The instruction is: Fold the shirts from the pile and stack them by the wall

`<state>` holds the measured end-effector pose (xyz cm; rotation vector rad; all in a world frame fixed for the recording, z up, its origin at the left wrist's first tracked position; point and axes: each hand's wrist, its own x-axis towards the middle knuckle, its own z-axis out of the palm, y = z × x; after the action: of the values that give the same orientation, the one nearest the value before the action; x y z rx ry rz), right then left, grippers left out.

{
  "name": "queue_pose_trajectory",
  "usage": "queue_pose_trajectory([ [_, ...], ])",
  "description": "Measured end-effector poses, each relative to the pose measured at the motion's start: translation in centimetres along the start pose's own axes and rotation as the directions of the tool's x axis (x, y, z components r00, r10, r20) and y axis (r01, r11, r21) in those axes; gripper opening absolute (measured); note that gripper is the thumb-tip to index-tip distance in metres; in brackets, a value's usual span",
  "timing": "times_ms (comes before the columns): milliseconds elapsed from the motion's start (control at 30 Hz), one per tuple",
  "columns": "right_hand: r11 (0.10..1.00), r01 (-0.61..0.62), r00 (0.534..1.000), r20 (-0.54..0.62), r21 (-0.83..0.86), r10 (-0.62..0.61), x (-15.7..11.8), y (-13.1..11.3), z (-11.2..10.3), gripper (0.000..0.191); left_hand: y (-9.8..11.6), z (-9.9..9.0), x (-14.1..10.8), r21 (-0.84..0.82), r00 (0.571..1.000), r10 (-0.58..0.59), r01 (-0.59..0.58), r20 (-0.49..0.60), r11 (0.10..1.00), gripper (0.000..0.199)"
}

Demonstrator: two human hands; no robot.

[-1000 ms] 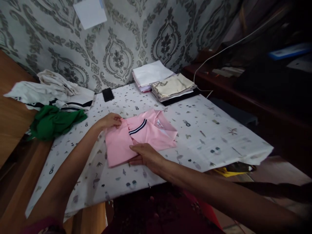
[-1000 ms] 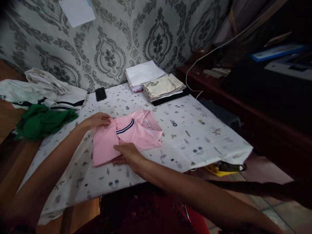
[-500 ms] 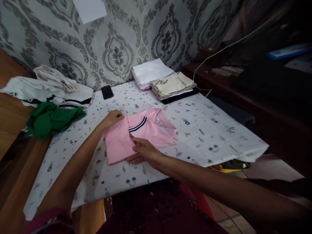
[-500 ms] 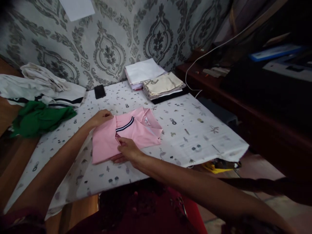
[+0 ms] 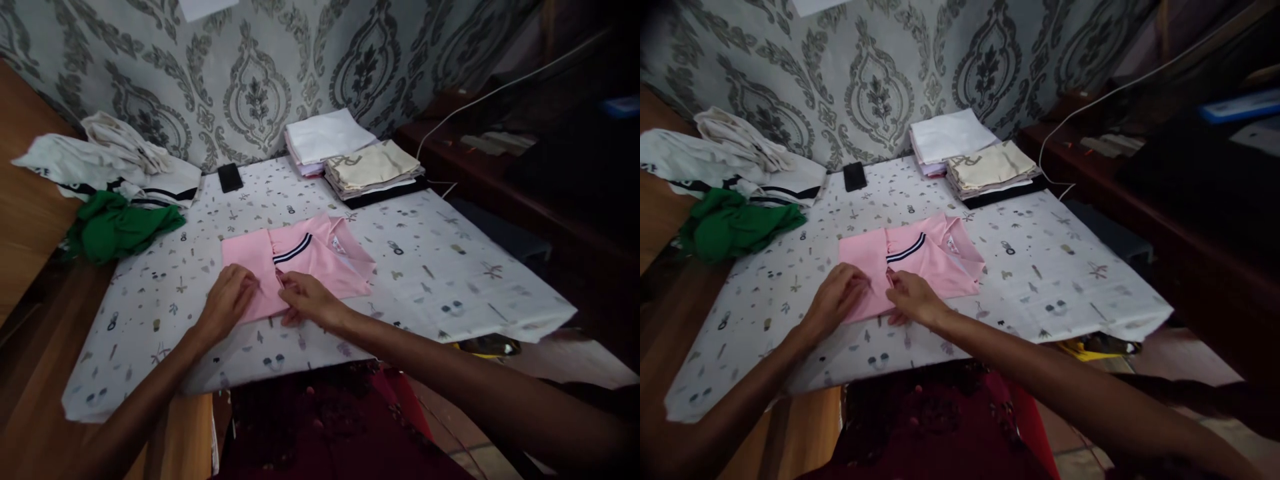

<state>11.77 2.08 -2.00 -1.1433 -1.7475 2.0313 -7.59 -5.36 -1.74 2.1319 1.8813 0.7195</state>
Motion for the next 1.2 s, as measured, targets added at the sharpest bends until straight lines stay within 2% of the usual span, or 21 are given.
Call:
queue_pose_trajectory([
  [33,0.985,0.071,0.997,-0.030,-0.155,-0.077,0.0,-0.1,-0.2,0.033,0.1,0.4,-0.7,-0.015,1.000,0.014,-0.014,-0.003,1.000,0.016],
  [100,0.867,0.193,0.962,-0.085,-0.460,-0.259,-0.1,-0.2,-0.3,0.034,0.0,1.1,-1.6,-0.013,0.998,0.063,-0.063,-0.017,0.998,0.017],
  [200,0.666,0.258,0.904,-0.069,-0.700,-0.423,-0.2,-0.4,-0.2,0.032,-0.6,1.9,-2.3,0.047,0.990,0.135,-0.132,-0.045,0.990,0.023],
  [300,0.487,0.272,0.907,0.053,-0.830,-0.417,-0.1,-0.5,0.0,0.030,-1.2,2.5,-2.8,0.134,0.979,0.199,-0.192,-0.041,0.972,0.029],
  [400,0.344,0.186,0.947,0.074,-0.921,-0.313,0.2,-0.5,-0.1,0.029,-1.7,2.8,-3.3,0.225,0.970,0.244,-0.241,0.014,0.944,0.035],
  [467,0.317,0.140,0.959,0.049,-0.938,-0.280,0.3,-0.5,-0.2,0.030,-1.8,2.9,-3.7,0.266,0.971,0.233,-0.238,0.051,0.934,0.039],
  [600,0.335,0.158,0.945,0.044,-0.929,-0.324,0.4,-0.8,-0.5,0.025,-1.4,2.9,-3.9,0.327,0.968,0.229,-0.251,0.105,0.911,0.040],
  [733,0.340,0.181,0.891,0.008,-0.923,-0.454,2.1,-2.7,-0.7,0.026,-0.8,2.8,-3.4,0.377,0.967,0.223,-0.253,0.121,0.891,0.038],
  [833,0.238,0.230,0.841,0.070,-0.944,-0.537,5.3,-4.5,-0.9,0.027,-0.2,2.8,-3.0,0.367,0.967,0.216,-0.251,0.133,0.896,0.042],
  [900,0.142,0.276,0.836,0.165,-0.950,-0.524,7.8,-4.9,-1.1,0.029,0.3,3.0,-2.8,0.342,0.960,0.227,-0.272,0.166,0.899,0.044],
  [967,0.099,0.303,0.844,0.218,-0.948,-0.491,10.1,-4.5,-1.2,0.034,0.7,3.3,-2.9,0.310,0.954,0.233,-0.282,0.188,0.908,0.045],
  [1100,0.145,0.342,0.847,0.238,-0.928,-0.476,12.6,-2.9,-1.9,0.040,0.6,3.0,-3.3,0.170,0.961,0.216,-0.245,0.170,0.955,0.043],
  [1200,0.251,0.389,0.841,0.229,-0.886,-0.491,13.4,-2.8,-2.7,0.035,-0.4,1.2,-3.1,-0.030,0.984,0.146,-0.144,0.103,0.989,0.037],
])
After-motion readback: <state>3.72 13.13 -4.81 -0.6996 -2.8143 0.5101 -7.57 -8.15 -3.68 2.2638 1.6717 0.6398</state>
